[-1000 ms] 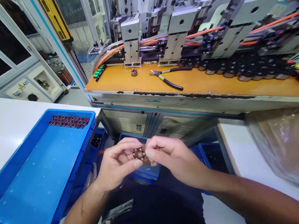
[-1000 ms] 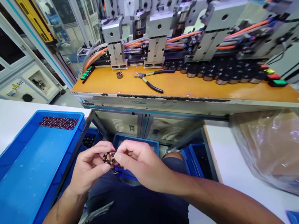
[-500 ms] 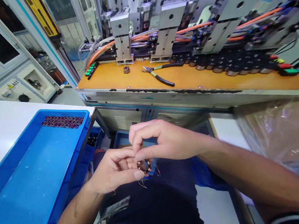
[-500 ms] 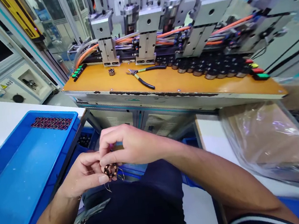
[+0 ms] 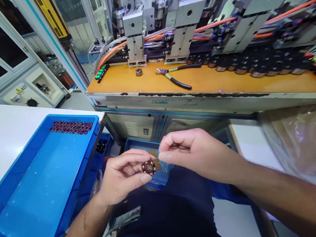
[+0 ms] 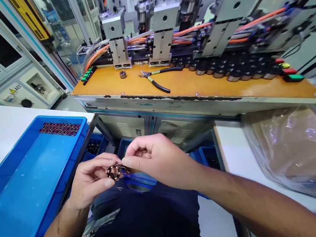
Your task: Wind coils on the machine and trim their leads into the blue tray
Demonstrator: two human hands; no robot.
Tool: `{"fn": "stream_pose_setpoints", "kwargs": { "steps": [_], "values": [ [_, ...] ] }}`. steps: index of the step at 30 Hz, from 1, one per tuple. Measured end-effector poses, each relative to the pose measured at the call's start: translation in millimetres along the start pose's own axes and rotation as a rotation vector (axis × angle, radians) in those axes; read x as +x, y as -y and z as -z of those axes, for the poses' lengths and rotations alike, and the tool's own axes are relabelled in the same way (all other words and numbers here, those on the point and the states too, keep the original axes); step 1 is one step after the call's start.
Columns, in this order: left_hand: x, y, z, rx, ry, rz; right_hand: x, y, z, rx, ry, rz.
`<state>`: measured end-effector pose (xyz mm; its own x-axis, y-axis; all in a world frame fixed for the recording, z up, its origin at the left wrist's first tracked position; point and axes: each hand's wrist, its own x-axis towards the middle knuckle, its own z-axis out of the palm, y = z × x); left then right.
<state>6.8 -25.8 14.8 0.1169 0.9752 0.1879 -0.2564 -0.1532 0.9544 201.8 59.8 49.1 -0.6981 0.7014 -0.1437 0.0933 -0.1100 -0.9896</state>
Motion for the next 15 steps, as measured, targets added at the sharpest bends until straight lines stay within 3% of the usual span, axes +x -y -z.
{"fn": "stream_pose_setpoints", "kwargs": {
  "steps": [4,9,15],
  "values": [
    [0.2,-1.4,-1.0,0.041,0.009,0.009,-2.8,3.9,-2.1,-0.032,0.095,-0.050],
    [-2.2,-0.8,0.6,0.028,0.021,0.054,-3.2,8.7,-3.3,-0.157,0.115,0.000],
    [-2.2,2.4,2.0,-0.116,0.020,0.059,-8.4,7.5,-8.3,-0.063,0.131,0.035]
  ]
}}
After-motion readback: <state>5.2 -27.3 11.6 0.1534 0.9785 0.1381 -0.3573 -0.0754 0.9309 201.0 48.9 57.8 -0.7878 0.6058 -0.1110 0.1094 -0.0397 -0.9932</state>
